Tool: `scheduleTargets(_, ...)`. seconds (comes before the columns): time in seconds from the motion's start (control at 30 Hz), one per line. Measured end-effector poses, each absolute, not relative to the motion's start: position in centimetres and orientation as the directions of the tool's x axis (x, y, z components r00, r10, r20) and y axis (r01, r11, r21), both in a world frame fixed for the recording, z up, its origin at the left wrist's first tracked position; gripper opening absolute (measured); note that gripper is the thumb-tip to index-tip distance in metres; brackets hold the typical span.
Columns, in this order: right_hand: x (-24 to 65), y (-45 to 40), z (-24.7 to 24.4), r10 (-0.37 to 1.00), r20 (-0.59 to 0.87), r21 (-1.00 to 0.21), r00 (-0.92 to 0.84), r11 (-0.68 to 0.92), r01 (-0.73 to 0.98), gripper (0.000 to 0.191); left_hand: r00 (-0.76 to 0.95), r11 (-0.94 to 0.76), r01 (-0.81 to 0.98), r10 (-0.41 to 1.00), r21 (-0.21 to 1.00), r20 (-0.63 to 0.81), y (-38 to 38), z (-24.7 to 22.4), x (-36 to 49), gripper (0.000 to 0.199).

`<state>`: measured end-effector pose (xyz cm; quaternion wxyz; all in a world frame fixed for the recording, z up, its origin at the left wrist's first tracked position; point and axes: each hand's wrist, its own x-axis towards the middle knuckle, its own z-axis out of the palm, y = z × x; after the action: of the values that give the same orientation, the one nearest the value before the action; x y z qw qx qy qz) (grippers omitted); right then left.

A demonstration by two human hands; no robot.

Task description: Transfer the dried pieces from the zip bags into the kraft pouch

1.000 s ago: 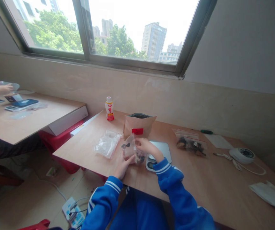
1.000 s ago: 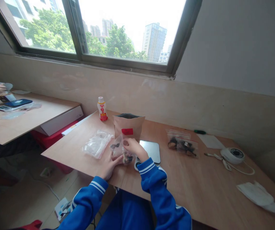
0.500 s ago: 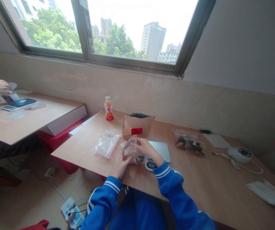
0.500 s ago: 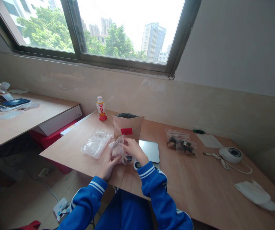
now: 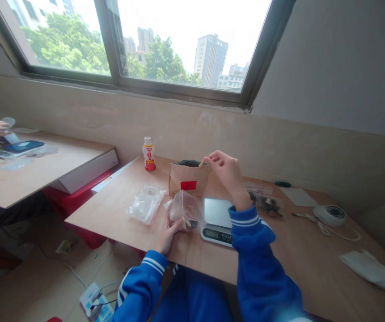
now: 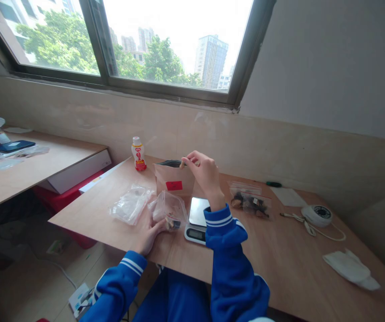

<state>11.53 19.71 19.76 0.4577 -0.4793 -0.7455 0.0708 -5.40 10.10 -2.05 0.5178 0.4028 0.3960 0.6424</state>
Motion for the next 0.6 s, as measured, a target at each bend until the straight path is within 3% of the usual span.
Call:
scheduleTargets(0.1,10.3,21.2,20.3,0.737,0.671,-0.502,-0.083,0.534,0.680,0.029,-0.101,-0.084,-0.410,0.994,0.908,0.046,10.1,-1.8,-5.3,0.087)
scheduleTargets(0.23,9.8,22.0,18.9,0.764,0.620,-0.473,-0.179,0.546,0.692,0.023,-0.081,-0.045,-0.448,0.997,0.893,0.009,10.0,-1.4,-5.1,0.090)
scheduleTargets(0.43,11.0,20.2,16.5,0.795,0.598,-0.652,-0.105,0.558,0.513,0.032,-0.111,-0.046,-0.450,0.994,0.892,-0.005,9.8,-1.0,-5.1,0.089)
scheduleTargets(0.5,11.2,19.2,15.9,0.836,0.504,-0.737,-0.218,0.547,0.396,0.032,-0.093,-0.032,-0.459,0.996,0.888,-0.012,9.8,-0.9,-5.1,0.089)
scheduleTargets(0.6,11.0,18.1,14.4,0.771,0.238,-0.796,-0.591,0.503,0.336,0.025,-0.071,-0.032,-0.474,0.997,0.880,-0.002,9.9,-1.0,-5.0,0.091)
